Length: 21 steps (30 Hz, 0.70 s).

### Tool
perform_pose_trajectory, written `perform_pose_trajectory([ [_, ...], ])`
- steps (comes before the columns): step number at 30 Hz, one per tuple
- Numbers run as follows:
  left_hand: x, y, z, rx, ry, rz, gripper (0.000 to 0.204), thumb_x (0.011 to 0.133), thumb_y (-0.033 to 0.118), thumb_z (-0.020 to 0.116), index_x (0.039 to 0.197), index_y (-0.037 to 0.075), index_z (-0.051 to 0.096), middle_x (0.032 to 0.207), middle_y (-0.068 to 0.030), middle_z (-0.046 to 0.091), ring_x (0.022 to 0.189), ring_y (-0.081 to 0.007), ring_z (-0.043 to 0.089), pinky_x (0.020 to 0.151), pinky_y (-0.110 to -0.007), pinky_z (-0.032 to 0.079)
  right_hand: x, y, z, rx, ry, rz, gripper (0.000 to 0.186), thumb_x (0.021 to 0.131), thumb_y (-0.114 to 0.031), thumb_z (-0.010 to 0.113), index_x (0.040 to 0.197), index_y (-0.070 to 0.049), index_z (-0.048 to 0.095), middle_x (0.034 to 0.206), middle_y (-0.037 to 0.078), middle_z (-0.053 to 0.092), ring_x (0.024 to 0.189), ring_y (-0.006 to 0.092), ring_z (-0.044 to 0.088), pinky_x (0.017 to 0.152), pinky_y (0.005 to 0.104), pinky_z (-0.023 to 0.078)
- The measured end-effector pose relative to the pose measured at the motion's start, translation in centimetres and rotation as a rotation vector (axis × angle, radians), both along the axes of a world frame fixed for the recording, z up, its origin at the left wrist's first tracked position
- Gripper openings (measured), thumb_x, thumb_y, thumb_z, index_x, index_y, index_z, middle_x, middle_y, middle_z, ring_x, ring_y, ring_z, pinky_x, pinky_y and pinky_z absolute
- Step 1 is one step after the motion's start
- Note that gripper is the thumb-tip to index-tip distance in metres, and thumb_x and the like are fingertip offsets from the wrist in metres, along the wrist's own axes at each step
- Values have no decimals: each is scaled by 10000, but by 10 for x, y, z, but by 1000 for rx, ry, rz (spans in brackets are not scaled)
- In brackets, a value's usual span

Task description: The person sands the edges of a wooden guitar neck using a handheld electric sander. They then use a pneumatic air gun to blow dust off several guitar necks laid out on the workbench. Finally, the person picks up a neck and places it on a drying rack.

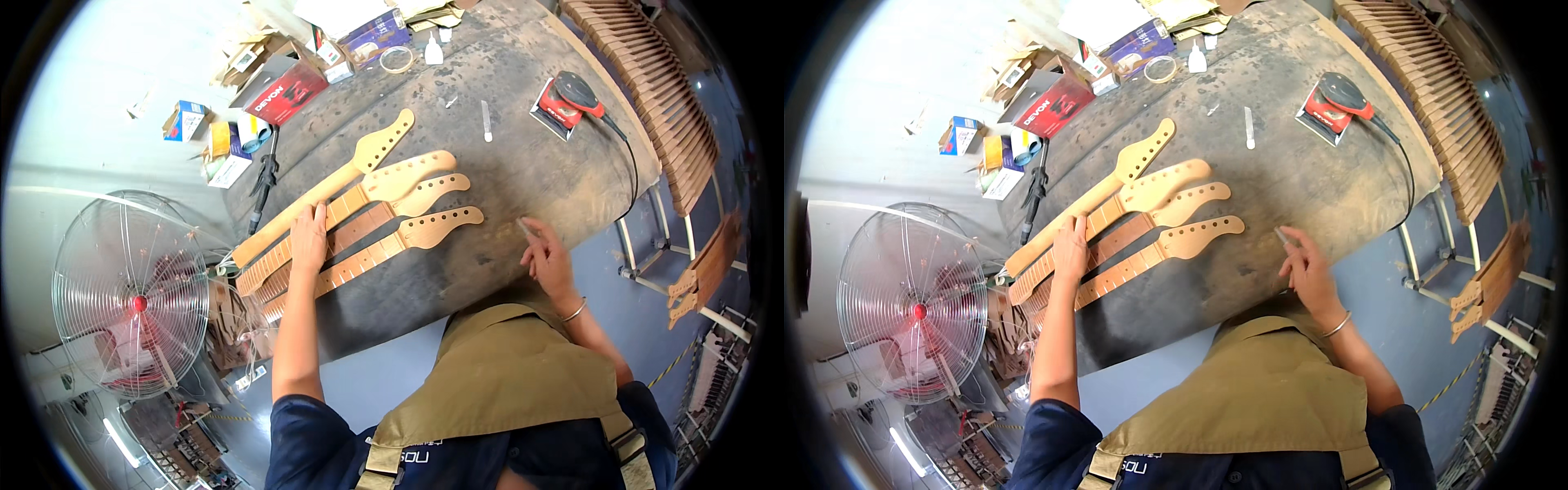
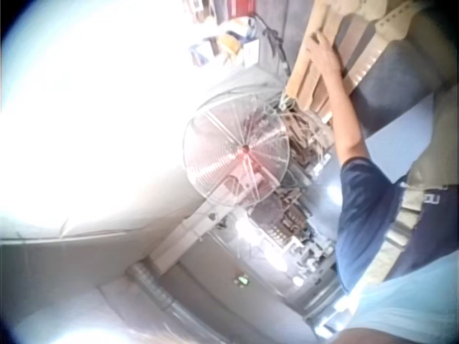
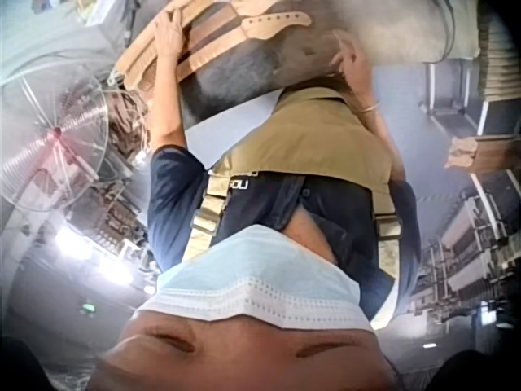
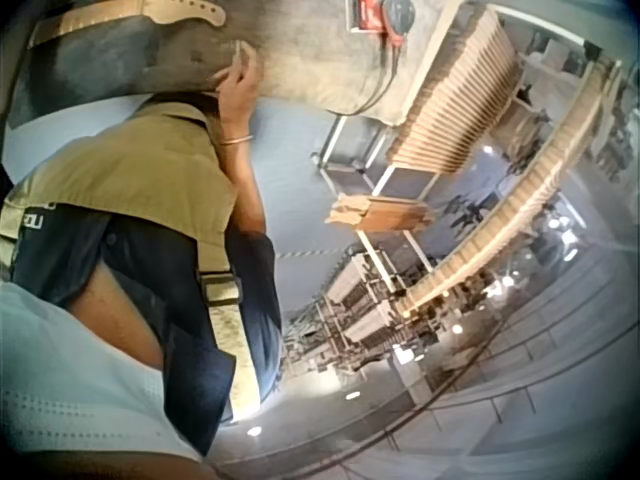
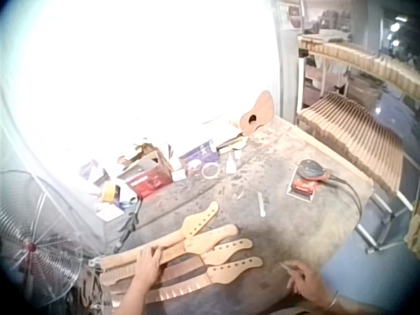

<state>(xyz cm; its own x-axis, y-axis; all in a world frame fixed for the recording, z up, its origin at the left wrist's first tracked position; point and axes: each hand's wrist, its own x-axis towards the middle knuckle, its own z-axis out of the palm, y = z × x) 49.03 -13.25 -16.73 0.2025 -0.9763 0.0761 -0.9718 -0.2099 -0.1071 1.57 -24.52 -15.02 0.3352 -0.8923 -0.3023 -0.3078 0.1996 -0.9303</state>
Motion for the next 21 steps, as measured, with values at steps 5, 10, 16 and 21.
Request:
perform_pose_trajectory([
  [5, -68, 46, 38, 55, 14, -77, 169, 901, 89, 579, 1069, 80, 592, 980, -118, 567, 968, -315, 591, 819, -452, 465, -5, -31, 22, -80, -76, -20, 268, 1098, -131, 557, 1342, -129, 670, 666, 13, 648, 488, 51, 489, 488, 231, 407],
  [10, -145, 110, 1, 212, 221, -1, 152, 864, 44, 600, 972, 119, 523, 927, -119, 510, 942, -325, 569, 771, -451, 443, 21, -35, 24, -210, -20, 449, 260, 1059, -68, 585, 1293, -114, 688, 695, 74, 655, 538, 103, 574, 538, 277, 468],
  [16, -209, 118, -35, 109, 437, 250, 403, 729, -9, 658, 1102, 107, 558, 1037, -150, 491, 1031, -362, 496, 880, -462, 391, 30, -18, -36, -374, -26, 1000, 170, 1034, -140, 622, 1196, -137, 677, 794, 176, 688, 677, 413, 632, 615, 471, 512],
  [21, -213, 101, -42, -111, 783, 556, 104, 768, 200, 662, 851, 140, 643, 921, -54, 540, 986, -303, 497, 919, -434, 343, 39, -14, -64, -495, 5, 1173, 219, 1038, -153, 569, 1232, -132, 668, 833, 162, 709, 715, 389, 671, 634, 480, 523],
])
